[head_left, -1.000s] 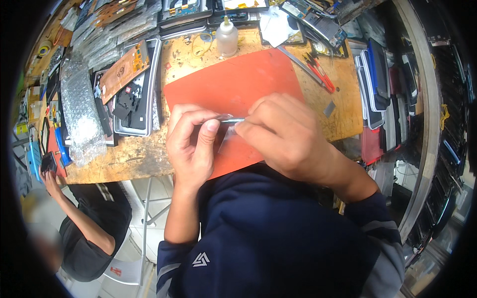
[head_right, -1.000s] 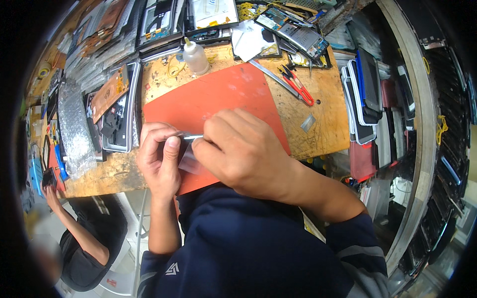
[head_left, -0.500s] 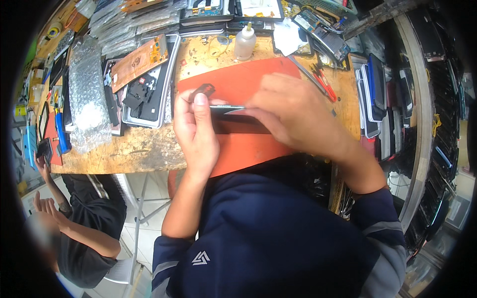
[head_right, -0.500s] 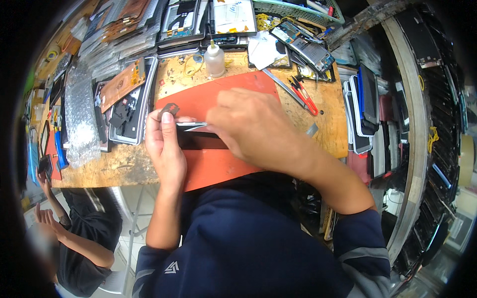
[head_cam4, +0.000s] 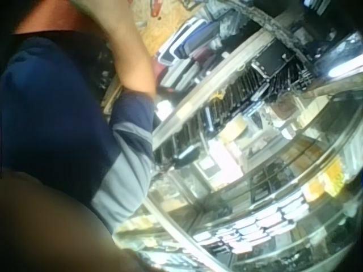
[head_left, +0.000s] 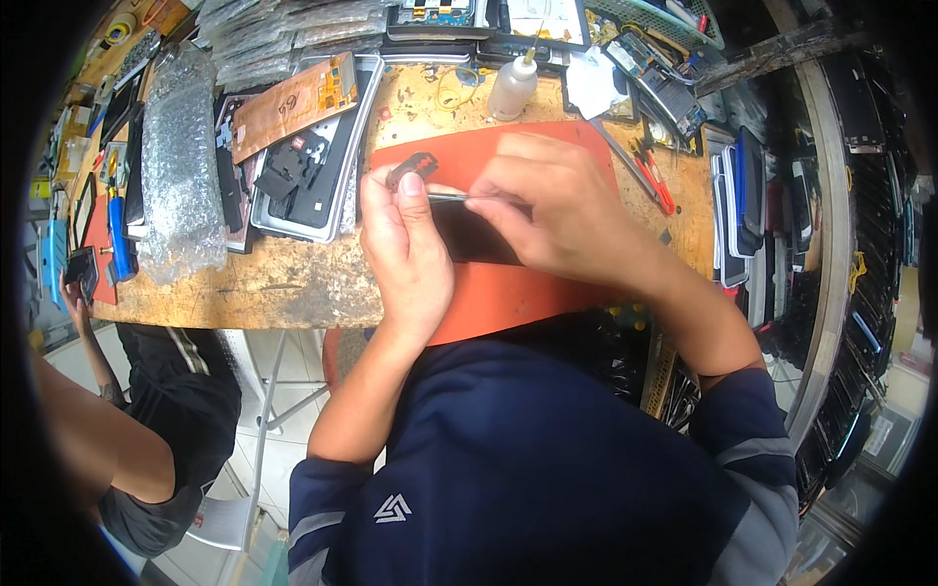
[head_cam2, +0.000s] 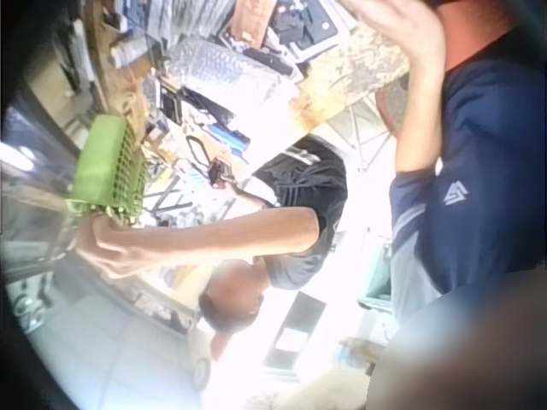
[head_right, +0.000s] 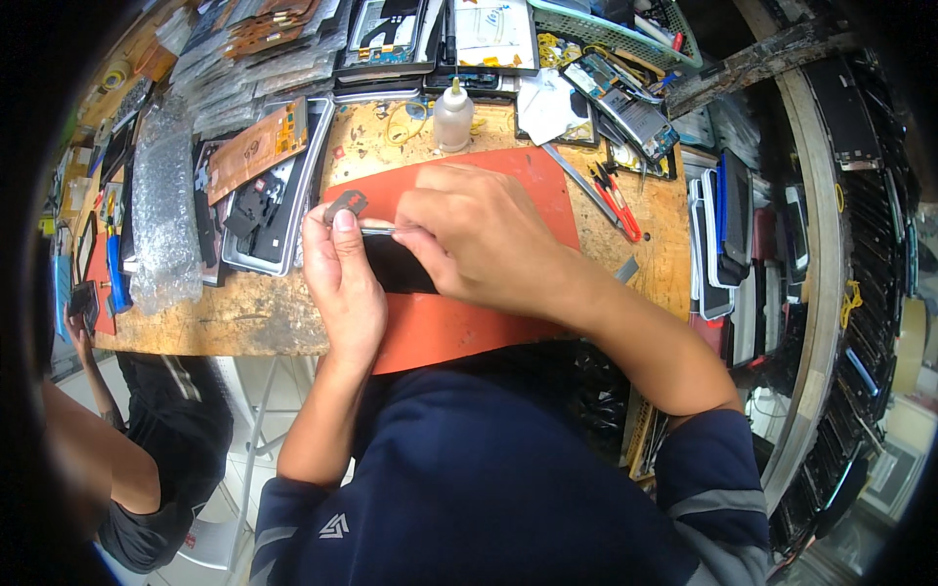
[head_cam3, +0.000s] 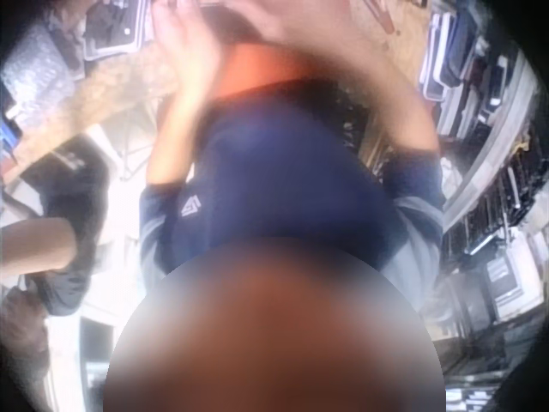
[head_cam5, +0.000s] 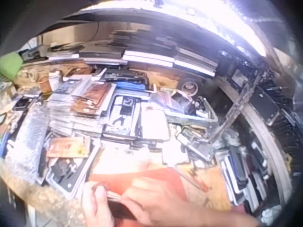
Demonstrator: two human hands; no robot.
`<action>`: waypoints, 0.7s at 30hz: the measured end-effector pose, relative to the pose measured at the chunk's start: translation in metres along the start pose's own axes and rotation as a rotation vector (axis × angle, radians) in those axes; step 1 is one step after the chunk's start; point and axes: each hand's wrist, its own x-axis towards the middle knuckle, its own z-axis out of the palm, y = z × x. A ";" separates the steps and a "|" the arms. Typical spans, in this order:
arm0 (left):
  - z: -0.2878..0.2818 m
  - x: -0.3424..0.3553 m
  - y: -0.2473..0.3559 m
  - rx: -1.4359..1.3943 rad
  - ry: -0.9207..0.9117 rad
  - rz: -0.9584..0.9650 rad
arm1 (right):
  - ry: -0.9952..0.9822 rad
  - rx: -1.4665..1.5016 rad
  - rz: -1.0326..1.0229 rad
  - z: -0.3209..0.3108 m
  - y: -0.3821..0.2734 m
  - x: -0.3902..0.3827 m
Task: The person disassembles a smartphone, removes the back cover and battery, and uses a screwdriver and adhesive to work on internal components. They then reassemble the phone by placing the battery back and closing the back cover.
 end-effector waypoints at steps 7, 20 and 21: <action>-0.006 0.007 -0.001 0.123 -0.043 0.048 | -0.089 0.017 0.044 0.011 0.007 0.019; -0.024 0.024 0.017 -0.402 -0.105 -0.331 | -0.255 0.455 0.358 -0.004 0.036 0.011; -0.025 0.024 0.027 -0.362 -0.046 -0.272 | -0.255 0.487 0.419 -0.003 0.037 0.006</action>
